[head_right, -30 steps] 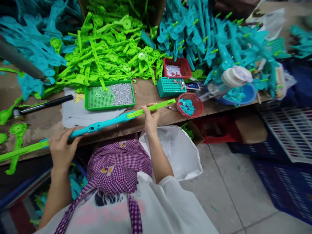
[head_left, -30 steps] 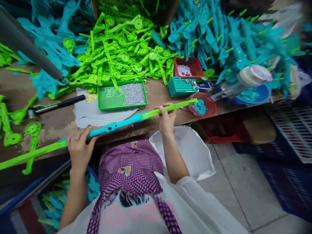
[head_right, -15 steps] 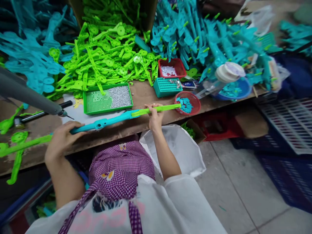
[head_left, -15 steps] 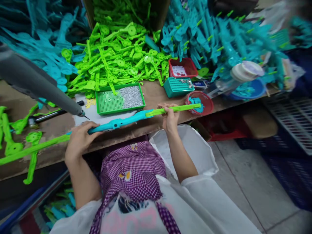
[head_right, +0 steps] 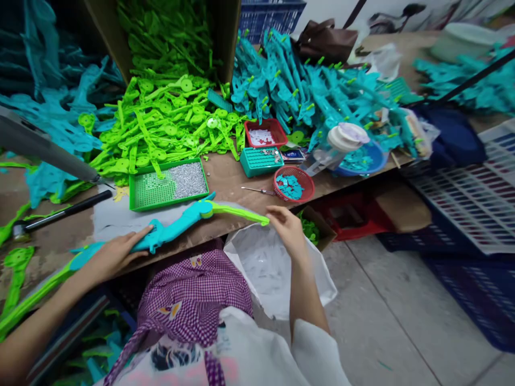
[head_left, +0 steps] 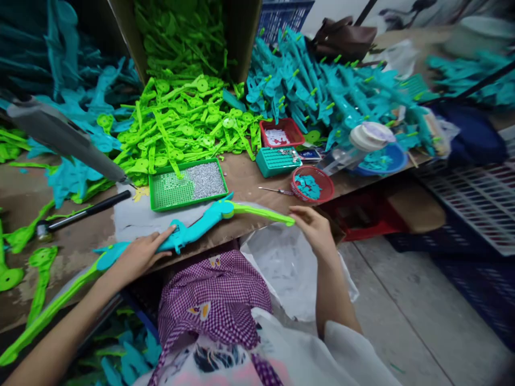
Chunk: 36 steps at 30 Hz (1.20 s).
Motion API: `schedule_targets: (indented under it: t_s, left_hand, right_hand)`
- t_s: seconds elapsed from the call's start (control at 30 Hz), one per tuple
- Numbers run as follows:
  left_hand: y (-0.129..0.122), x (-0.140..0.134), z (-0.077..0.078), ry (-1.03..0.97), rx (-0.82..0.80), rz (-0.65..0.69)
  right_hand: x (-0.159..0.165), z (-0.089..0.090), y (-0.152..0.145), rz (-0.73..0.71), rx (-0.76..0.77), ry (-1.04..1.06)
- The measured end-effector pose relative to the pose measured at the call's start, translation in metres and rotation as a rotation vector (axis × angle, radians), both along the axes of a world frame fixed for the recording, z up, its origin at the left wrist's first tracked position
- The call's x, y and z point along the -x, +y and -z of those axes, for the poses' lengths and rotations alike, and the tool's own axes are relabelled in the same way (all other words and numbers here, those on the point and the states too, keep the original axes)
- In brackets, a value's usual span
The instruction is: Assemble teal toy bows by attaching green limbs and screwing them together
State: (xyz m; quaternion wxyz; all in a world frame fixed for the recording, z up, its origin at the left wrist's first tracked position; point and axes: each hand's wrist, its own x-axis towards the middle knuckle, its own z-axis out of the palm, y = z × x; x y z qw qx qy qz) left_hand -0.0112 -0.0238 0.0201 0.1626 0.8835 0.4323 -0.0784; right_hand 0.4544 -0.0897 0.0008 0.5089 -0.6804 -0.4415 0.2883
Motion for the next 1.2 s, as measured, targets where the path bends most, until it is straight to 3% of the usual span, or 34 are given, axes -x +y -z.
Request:
schedule_targets:
  t_s: [0.07,0.13,0.23,0.33,0.4,0.5,0.6,0.73,0.83,0.93,1.03,1.2]
  left_hand:
    - [-0.003,-0.006,0.01,0.021,-0.07,0.002]
    - [-0.006,-0.016,0.017,0.057,-0.133,-0.004]
    - [-0.009,-0.033,0.019,0.088,-0.177,-0.039]
    - [-0.008,-0.028,0.012,0.017,-0.191,-0.076]
    - [-0.002,-0.004,0.003,-0.062,-0.233,-0.157]
    - [0.02,0.053,-0.009,-0.123,-0.372,-0.421]
    - [0.054,0.107,-0.011,0.012,-0.42,-0.643]
    - [0.086,0.135,0.001,0.116,-0.367,-0.592]
    - [0.088,0.136,0.001,0.151,-0.328,-0.596]
    - [0.074,0.136,-0.01,0.171,-0.305,-0.522]
    - [0.046,0.141,-0.021,0.197,-0.363,-0.406]
    - [0.005,0.152,-0.021,0.167,-0.53,-0.459]
  right_hand:
    - [-0.01,-0.015,0.0,0.185,-0.111,0.006]
    - [-0.001,-0.031,0.012,0.201,-0.186,-0.095]
    - [0.049,-0.039,0.033,-0.119,-0.2,-0.364]
    - [0.109,-0.02,0.04,-0.563,-0.21,-0.561]
    - [0.135,0.002,0.041,-0.695,-0.207,-0.667]
    - [0.146,0.025,0.041,-0.702,-0.216,-0.741]
    - [0.146,0.021,0.035,-0.677,-0.259,-0.729]
    - [0.167,-0.013,0.017,-0.638,-0.374,-0.579]
    - [0.193,-0.033,0.007,-0.745,-0.44,-0.392]
    - [0.207,-0.045,0.004,-0.867,-0.417,-0.32]
    - [0.212,-0.054,0.002,-0.882,-0.326,-0.12]
    - [0.252,-0.045,0.011,-0.897,-0.011,0.366]
